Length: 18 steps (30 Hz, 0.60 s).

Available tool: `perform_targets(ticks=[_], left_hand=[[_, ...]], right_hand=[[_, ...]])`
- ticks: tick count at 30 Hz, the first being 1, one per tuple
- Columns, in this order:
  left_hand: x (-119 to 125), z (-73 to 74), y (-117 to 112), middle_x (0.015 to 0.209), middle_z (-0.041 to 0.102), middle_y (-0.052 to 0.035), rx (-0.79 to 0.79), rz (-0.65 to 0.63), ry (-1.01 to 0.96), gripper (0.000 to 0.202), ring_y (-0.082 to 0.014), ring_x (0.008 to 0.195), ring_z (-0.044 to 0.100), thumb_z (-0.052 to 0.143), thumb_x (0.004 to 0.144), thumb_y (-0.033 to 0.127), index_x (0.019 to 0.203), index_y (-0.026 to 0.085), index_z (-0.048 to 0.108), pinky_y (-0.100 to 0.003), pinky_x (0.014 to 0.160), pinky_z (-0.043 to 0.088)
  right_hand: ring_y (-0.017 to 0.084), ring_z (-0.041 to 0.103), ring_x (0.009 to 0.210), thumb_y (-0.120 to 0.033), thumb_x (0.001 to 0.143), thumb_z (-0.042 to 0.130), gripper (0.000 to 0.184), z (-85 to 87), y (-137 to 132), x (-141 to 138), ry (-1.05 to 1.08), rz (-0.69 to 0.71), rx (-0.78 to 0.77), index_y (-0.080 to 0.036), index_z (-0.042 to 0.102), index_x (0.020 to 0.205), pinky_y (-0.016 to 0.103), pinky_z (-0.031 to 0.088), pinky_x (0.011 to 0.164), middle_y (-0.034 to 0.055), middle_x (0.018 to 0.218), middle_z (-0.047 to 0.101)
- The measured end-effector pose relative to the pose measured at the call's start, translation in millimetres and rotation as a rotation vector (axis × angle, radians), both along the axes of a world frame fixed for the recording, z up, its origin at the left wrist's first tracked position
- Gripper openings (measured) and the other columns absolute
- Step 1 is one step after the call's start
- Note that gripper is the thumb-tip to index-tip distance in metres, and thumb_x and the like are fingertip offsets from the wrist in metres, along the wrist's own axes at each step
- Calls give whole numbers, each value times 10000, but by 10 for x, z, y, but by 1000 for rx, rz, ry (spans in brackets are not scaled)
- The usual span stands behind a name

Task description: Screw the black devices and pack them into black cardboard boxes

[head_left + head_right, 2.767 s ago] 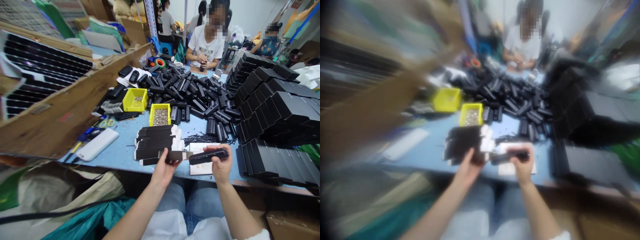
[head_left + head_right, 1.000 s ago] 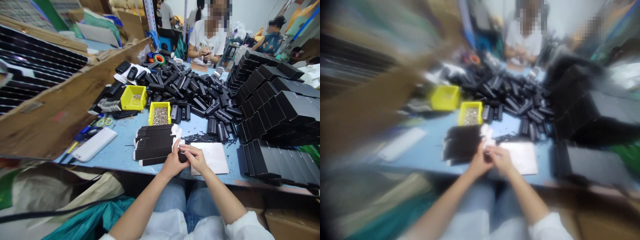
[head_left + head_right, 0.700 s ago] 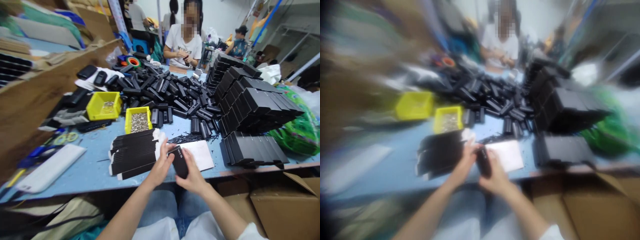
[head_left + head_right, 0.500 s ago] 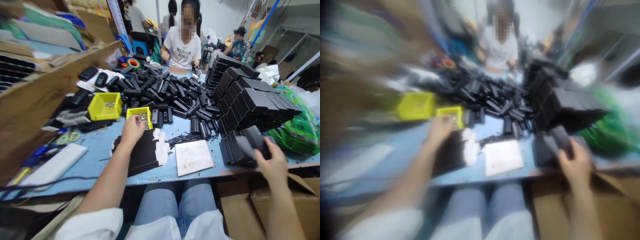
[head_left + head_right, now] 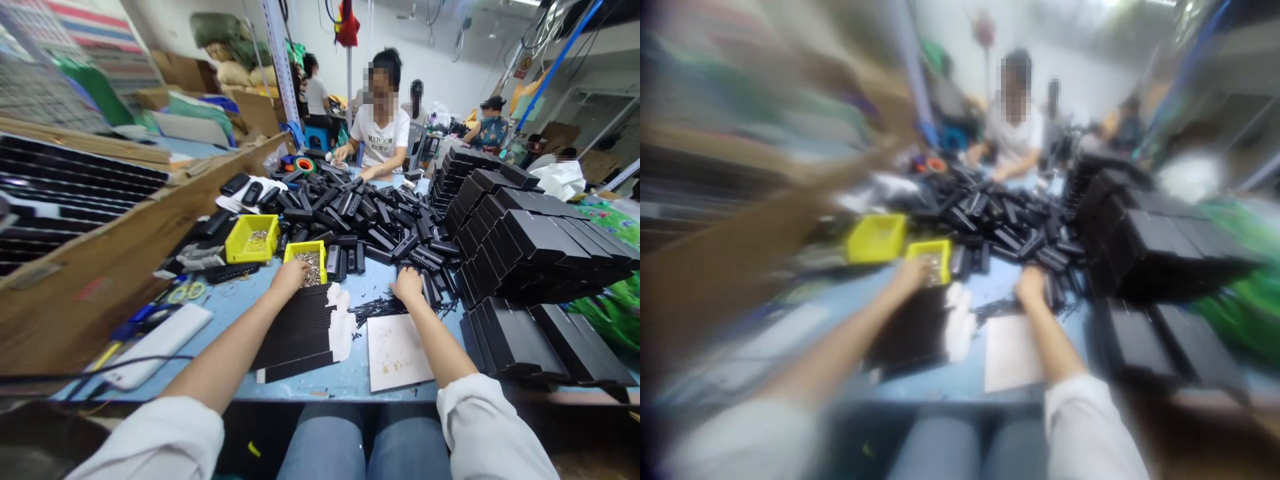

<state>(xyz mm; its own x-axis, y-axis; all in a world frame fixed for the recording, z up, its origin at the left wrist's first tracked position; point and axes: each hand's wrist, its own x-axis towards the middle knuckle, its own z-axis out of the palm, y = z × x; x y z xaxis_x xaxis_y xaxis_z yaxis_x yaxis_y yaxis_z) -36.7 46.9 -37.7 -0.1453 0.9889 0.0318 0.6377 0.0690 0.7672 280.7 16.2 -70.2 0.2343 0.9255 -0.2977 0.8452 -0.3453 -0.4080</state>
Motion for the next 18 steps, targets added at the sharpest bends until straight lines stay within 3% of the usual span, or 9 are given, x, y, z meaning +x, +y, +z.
perform_targets(ticks=[2,5,8,12,15,18], left_hand=[[52,98,-140,877,686,-118,20,28,-91,110,-263,944,614,653,715,129,813,98,693,-389,968,423],[269,197,-595,977,692,-118,37,41,-296,260,-198,874,646,606,828,233,1043,104,677,-313,869,497],[533,178,-1233,883,695,-120,-37,61,-695,275,-161,732,645,715,761,269,975,97,696,-252,729,530],[765,-30,-1907,726,669,-80,-200,108,-966,319,-125,645,606,848,597,283,823,98,721,-201,654,520],[886,-172,-2120,740,670,-65,-239,141,-1021,361,-113,662,603,845,607,342,849,105,723,-194,674,518],[1007,-181,-2156,751,672,-67,-249,103,-1016,347,-115,681,602,832,623,346,835,96,719,-200,691,515]], right_hand=[[51,374,1239,-272,759,536,683,-45,124,10,49,15,-26,70,415,1338,175,305,1234,222,1236,364],[-38,431,1136,-343,838,424,599,-17,-7,126,134,23,6,-10,439,1336,77,363,1152,151,1168,451],[-91,455,1069,-527,878,314,692,-13,-421,227,265,50,83,-94,363,1415,24,412,1059,85,1162,476],[-96,490,978,-651,745,478,909,-115,-1130,288,839,125,187,-40,359,1407,26,456,961,89,1088,508],[-92,492,969,-612,646,608,949,-167,-1462,293,963,13,210,-56,378,1381,19,456,932,84,1112,500],[-95,476,976,-618,707,541,869,-161,-1527,201,931,-102,271,-48,404,1349,3,441,909,93,1150,481]])
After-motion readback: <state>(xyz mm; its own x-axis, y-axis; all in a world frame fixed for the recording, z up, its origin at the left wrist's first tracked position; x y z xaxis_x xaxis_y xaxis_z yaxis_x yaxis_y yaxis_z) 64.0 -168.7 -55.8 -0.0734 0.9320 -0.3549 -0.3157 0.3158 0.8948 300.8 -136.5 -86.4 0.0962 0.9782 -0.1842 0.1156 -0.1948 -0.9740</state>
